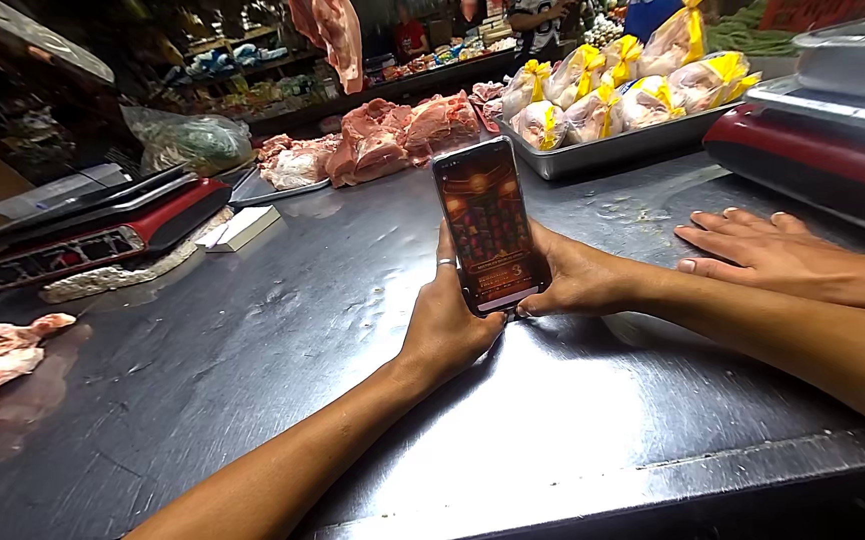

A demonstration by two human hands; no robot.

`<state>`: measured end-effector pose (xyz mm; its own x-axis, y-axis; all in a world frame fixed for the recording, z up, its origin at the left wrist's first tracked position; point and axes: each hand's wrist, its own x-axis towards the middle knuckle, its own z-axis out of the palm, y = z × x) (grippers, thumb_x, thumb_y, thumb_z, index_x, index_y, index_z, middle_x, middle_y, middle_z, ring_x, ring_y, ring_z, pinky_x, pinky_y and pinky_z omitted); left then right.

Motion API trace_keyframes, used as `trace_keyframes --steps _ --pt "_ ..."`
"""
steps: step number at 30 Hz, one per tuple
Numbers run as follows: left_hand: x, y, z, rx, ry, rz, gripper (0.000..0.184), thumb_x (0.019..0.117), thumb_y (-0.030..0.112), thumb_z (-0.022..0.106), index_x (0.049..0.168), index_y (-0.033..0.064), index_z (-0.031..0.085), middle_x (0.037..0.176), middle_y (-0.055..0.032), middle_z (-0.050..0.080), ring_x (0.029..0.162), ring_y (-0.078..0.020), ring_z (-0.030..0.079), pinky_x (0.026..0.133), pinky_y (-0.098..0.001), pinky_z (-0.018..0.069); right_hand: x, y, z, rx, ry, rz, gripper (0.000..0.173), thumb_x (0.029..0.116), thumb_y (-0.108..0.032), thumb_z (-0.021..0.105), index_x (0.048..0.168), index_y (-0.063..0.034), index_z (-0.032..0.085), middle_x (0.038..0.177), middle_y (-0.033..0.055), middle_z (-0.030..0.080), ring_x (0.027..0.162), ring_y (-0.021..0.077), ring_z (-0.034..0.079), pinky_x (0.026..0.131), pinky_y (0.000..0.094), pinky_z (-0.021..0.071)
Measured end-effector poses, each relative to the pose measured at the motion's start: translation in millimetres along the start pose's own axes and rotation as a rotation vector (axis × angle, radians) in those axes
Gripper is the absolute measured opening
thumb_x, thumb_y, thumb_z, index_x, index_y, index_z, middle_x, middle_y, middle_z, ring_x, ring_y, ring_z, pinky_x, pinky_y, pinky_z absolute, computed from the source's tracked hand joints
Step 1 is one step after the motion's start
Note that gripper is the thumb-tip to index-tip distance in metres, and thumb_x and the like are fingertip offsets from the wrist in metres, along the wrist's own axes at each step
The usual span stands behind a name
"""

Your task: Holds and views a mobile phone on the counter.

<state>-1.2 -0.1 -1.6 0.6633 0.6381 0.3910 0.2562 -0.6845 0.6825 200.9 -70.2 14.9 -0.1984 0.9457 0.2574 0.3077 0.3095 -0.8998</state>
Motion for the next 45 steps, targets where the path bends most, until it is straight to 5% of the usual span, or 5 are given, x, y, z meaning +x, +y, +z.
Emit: trace_keyframes --steps 45 --pt "-0.5 0.3 0.1 -0.041 -0.001 -0.013 0.124 0.0729 0.008 0.088 0.164 0.0218 0.004 0.098 -0.0011 0.074 0.084 -0.0110 0.075 0.075 -0.0343 0.0657 -0.6 2.2 0.3 0.001 0.011 -0.018 0.089 0.0670 0.019 0.076 0.142 -0.0123 0.038 0.121 0.0034 0.068 0.105 0.0109 0.070 0.087 0.0282 0.0618"
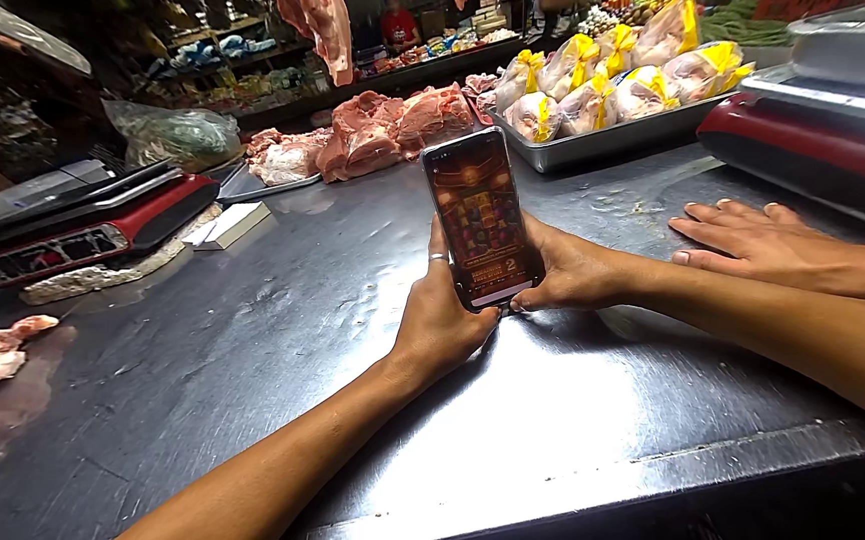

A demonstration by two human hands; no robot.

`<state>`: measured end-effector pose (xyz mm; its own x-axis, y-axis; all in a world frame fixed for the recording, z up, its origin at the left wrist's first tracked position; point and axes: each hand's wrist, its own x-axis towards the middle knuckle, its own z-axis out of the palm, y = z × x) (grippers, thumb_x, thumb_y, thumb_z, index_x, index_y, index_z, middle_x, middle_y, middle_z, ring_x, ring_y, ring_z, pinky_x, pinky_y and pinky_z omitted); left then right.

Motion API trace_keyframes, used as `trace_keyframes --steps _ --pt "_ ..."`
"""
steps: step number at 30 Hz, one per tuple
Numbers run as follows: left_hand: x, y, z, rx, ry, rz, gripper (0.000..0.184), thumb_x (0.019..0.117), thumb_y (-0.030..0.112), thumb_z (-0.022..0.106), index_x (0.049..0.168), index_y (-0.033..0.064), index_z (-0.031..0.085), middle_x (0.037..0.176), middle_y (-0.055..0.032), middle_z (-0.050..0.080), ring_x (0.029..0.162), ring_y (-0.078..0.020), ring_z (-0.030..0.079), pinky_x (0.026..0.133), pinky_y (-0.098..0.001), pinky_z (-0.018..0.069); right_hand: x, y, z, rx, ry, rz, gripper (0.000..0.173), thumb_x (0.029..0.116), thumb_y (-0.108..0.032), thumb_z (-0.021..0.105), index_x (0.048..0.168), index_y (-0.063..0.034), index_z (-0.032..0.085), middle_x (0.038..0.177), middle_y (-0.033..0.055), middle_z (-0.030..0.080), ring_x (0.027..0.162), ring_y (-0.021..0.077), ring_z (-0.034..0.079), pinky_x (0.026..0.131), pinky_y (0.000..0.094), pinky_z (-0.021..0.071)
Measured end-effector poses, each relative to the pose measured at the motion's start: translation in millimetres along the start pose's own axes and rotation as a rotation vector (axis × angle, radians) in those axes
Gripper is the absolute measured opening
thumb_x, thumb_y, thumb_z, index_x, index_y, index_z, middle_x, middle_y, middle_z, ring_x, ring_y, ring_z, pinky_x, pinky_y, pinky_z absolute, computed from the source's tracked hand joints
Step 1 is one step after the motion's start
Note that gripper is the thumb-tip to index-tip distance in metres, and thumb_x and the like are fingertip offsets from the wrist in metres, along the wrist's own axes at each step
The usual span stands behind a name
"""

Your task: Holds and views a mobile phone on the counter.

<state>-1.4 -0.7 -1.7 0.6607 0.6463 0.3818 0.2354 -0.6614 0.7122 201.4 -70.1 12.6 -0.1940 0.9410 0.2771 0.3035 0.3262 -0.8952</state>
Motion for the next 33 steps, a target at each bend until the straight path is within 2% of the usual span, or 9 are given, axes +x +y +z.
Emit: trace_keyframes --steps 15,18,25,33 --pt "-0.7 0.1 -0.7 -0.006 0.000 0.012 0.125 0.0726 0.008 0.087 0.165 0.0232 0.004 0.101 -0.0011 0.075 0.088 -0.0106 0.075 0.078 -0.0350 0.0657 0.0 0.1 0.4 0.010 -0.004 -0.015 0.091 0.0662 0.020 0.075 0.143 -0.0114 0.037 0.122 0.0038 0.068 0.107 0.0113 0.070 0.088 0.0285 0.0614" --pt "-0.9 0.1 -0.8 0.004 0.000 0.009 0.124 0.0730 0.009 0.088 0.164 0.0233 0.005 0.102 -0.0006 0.075 0.088 -0.0105 0.075 0.078 -0.0355 0.0655 0.1 -0.4 0.8 0.003 0.004 -0.005 0.090 0.0658 0.021 0.075 0.141 -0.0113 0.039 0.120 0.0041 0.069 0.104 0.0115 0.071 0.086 0.0287 0.0621" --pt "-0.7 0.2 -0.8 0.014 -0.002 0.008 0.125 0.0731 0.009 0.087 0.164 0.0245 0.003 0.100 0.0000 0.074 0.086 -0.0101 0.075 0.076 -0.0352 0.0651 0.7 1.5 0.3 0.011 -0.002 -0.020 0.089 0.0660 0.021 0.076 0.141 -0.0115 0.039 0.120 0.0042 0.069 0.104 0.0125 0.071 0.086 0.0301 0.0626" --pt "0.4 -0.3 0.1 0.041 0.005 0.008 0.123 0.0727 0.011 0.087 0.164 0.0215 0.005 0.096 0.0001 0.075 0.084 -0.0091 0.075 0.075 -0.0333 0.0651 0.9 -0.4 -0.7 -0.034 -0.004 0.004 0.087 0.0675 0.017 0.077 0.140 -0.0128 0.039 0.119 0.0025 0.069 0.103 0.0103 0.071 0.086 0.0282 0.0620"
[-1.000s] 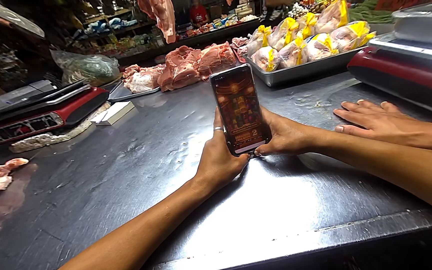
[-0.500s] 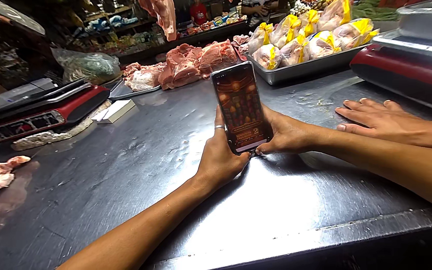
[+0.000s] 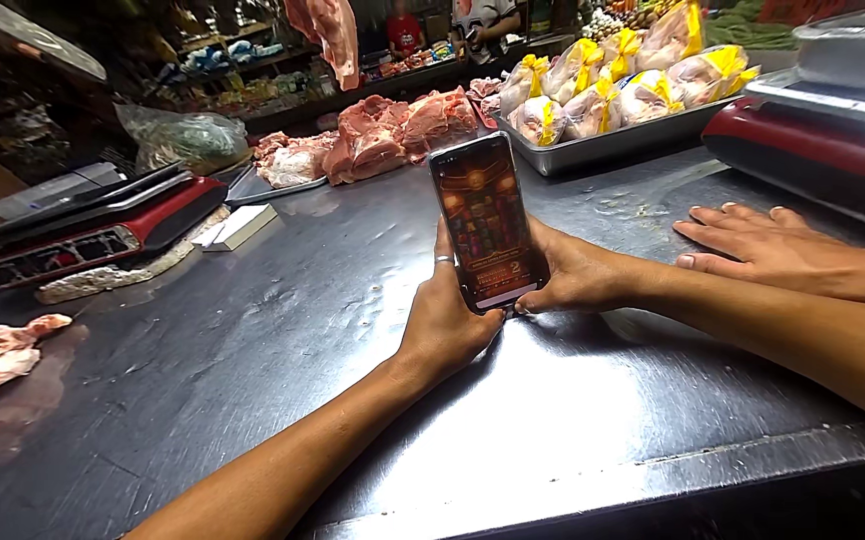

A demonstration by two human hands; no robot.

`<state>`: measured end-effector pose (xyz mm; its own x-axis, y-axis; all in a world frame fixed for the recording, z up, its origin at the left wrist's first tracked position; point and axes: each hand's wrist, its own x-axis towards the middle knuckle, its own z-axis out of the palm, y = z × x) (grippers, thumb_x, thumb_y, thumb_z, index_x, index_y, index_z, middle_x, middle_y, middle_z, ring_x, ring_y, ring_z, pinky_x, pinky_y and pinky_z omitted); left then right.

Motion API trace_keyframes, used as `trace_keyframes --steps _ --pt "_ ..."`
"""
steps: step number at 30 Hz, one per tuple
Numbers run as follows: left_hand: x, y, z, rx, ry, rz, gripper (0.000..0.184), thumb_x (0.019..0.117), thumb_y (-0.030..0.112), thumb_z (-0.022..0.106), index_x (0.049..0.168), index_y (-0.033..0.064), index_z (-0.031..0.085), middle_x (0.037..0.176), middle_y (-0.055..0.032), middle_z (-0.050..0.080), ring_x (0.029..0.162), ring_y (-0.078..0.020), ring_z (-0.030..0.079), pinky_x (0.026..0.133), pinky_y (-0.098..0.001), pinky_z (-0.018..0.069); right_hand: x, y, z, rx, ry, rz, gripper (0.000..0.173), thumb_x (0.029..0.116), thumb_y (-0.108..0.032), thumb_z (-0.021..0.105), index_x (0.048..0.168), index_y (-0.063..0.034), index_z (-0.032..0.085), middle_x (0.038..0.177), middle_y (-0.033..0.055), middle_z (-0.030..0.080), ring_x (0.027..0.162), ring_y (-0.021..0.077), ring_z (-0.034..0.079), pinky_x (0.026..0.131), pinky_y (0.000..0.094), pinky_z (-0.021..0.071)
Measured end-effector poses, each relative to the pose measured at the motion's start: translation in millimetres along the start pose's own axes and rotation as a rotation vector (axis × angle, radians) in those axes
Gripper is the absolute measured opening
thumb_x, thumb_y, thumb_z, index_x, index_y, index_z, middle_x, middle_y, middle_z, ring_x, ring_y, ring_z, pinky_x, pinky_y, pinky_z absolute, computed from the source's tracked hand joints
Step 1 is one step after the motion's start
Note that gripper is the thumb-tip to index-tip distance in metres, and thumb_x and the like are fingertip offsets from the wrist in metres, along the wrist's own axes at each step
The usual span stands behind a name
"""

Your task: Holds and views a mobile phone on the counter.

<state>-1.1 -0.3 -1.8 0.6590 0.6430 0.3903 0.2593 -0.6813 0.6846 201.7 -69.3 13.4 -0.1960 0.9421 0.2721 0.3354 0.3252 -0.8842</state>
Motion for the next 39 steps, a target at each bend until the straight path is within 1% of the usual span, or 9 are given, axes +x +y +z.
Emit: trace_keyframes --steps 6,13,27,30,32,33,35,37,39 --pt "-0.4 0.3 -0.1 -0.012 -0.005 -0.008 0.123 0.0733 0.010 0.086 0.164 0.0206 0.004 0.094 -0.0005 0.075 0.081 -0.0096 0.075 0.073 -0.0341 0.0652 -0.4 1.3 0.8 0.027 0.004 -0.005 0.087 0.0672 0.018 0.076 0.141 -0.0120 0.040 0.118 0.0032 0.070 0.103 0.0114 0.071 0.086 0.0289 0.0623" --pt "-0.4 0.2 -0.2 -0.009 -0.008 -0.002 0.124 0.0734 0.010 0.087 0.164 0.0210 0.004 0.098 -0.0003 0.076 0.085 -0.0094 0.075 0.076 -0.0332 0.0653 0.0 0.6 -0.3 0.000 0.001 -0.001 0.089 0.0677 0.017 0.077 0.142 -0.0133 0.038 0.120 0.0034 0.069 0.104 0.0110 0.071 0.086 0.0290 0.0621" --pt "-0.2 1.0 -0.3 -0.023 -0.012 -0.008 0.124 0.0732 0.009 0.087 0.164 0.0215 0.004 0.095 0.0002 0.075 0.084 -0.0094 0.075 0.075 -0.0333 0.0654 -0.5 -1.4 0.5 0.043 -0.005 -0.004 0.088 0.0680 0.019 0.076 0.141 -0.0122 0.039 0.120 0.0036 0.069 0.104 0.0116 0.071 0.087 0.0290 0.0619" --pt "0.3 0.2 0.4 -0.009 0.002 -0.002 0.123 0.0731 0.010 0.087 0.164 0.0214 0.005 0.094 0.0003 0.075 0.082 -0.0093 0.075 0.073 -0.0329 0.0652 -0.3 -0.6 0.0 0.018 0.000 0.000 0.089 0.0668 0.018 0.076 0.141 -0.0131 0.038 0.119 0.0030 0.070 0.102 0.0111 0.071 0.085 0.0284 0.0622" --pt "0.0 -0.1 0.5 -0.014 -0.004 -0.003 0.123 0.0740 0.011 0.087 0.164 0.0232 0.004 0.096 0.0006 0.075 0.084 -0.0092 0.075 0.075 -0.0333 0.0652 -0.1 0.0 -0.1 0.048 -0.010 -0.008 0.089 0.0690 0.016 0.078 0.143 -0.0130 0.038 0.120 0.0039 0.069 0.104 0.0124 0.071 0.087 0.0292 0.0619" --pt "0.1 -0.5 0.6 -0.014 -0.007 0.000 0.123 0.0747 0.012 0.088 0.164 0.0234 0.005 0.097 0.0010 0.075 0.084 -0.0088 0.075 0.076 -0.0333 0.0654 -0.2 0.2 0.6 0.090 -0.013 -0.026 0.085 0.0728 0.012 0.080 0.143 -0.0120 0.038 0.120 0.0049 0.069 0.106 0.0137 0.071 0.090 0.0303 0.0617" --pt "-0.4 -0.9 0.9 -0.006 -0.009 0.019 0.121 0.0746 0.012 0.087 0.164 0.0226 0.006 0.097 0.0014 0.075 0.085 -0.0086 0.075 0.077 -0.0335 0.0650 -1.9 -5.0 6.7 0.211 0.031 -0.015 0.065 0.0886 -0.004 0.077 0.142 -0.0109 0.042 0.118 0.0065 0.070 0.104 0.0159 0.071 0.091 0.0326 0.0611" --pt "-0.8 -0.8 0.8 0.007 -0.011 0.047 0.121 0.0751 0.012 0.086 0.164 0.0214 0.005 0.099 0.0008 0.075 0.087 -0.0090 0.075 0.079 -0.0337 0.0651 -3.0 -16.9 14.3 0.301 0.141 0.117 0.040 0.1062 -0.031 0.056 0.141 -0.0143 0.048 0.114 0.0045 0.072 0.101 0.0142 0.071 0.086 0.0327 0.0607" --pt "-0.9 0.2 0.8 0.005 -0.015 0.044 0.121 0.0761 0.013 0.086 0.165 0.0209 0.004 0.100 0.0004 0.076 0.087 -0.0094 0.075 0.080 -0.0336 0.0655 -2.3 -22.6 15.7 0.341 0.216 0.257 0.051 0.1080 -0.056 0.034 0.141 -0.0202 0.051 0.112 0.0020 0.072 0.098 0.0132 0.071 0.080 0.0324 0.0606"
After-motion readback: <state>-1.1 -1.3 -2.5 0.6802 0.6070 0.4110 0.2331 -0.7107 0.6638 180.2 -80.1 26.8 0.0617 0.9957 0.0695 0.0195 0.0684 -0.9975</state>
